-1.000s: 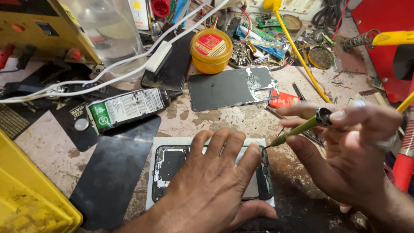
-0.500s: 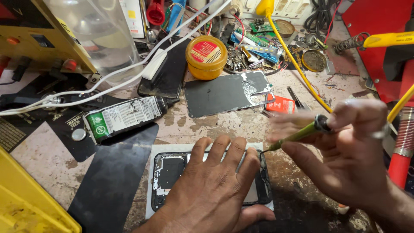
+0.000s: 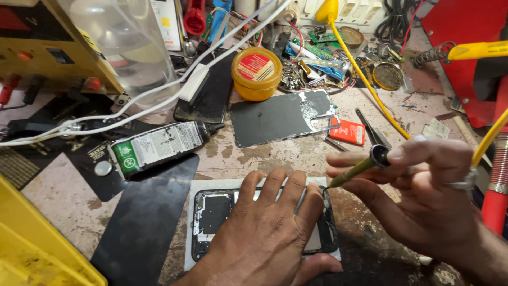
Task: The person works on a disassembled smartphone lying on a repair bench, using a small green-handled prying tool to scrape and lift old adhesive and residue from the phone's frame and internal edges. They hold the phone steady with one hand while working the tool around the perimeter, occasionally repositioning the phone and setting the tool down to pick up other small parts.
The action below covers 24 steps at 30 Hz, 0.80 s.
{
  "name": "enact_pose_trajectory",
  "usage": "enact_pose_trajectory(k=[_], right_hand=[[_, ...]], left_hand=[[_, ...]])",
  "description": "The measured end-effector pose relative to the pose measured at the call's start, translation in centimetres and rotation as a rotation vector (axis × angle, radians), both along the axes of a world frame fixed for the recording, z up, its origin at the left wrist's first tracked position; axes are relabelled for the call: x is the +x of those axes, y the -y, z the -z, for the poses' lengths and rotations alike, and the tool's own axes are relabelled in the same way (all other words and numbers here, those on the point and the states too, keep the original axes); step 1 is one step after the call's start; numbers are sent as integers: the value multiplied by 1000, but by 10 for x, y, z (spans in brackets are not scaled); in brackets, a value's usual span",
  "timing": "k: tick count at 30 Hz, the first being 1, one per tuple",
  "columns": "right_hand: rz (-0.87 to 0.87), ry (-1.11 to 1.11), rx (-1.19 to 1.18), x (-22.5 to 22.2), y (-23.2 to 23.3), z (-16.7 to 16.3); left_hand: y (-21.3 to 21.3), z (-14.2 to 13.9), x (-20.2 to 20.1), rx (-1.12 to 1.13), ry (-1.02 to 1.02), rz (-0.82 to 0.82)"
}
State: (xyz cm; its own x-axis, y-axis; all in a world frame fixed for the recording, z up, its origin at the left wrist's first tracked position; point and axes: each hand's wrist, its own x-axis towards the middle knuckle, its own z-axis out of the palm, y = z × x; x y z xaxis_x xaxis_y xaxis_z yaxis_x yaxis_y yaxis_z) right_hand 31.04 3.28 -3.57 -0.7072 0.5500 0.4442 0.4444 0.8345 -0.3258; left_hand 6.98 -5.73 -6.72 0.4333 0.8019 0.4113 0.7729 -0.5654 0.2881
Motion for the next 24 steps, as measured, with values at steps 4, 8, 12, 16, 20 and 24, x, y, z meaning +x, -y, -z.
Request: enact_pose_trajectory(k=[4,8,12,16,20,24], right_hand=[[-54,-93,189,-7,2,-8],[-99,-319,-240,-15,1,-9],[-48,-191,20,-14,2,-9],[-195,-212,-5,-12,-3,-6],[-221,-214,-42,-12,-6,-4],[-207,-215,-16,-14,-9,-2]], left_hand=[[1,-1,1,-10,-3,-14],[1,-2,0,-4,-14,-4],[2,-4,0,-1,-27,-14],[0,-5,-2,-97,-53,14],[0,-4,-2,1,-27,-7],[1,-3,-2,29,-23,-21]])
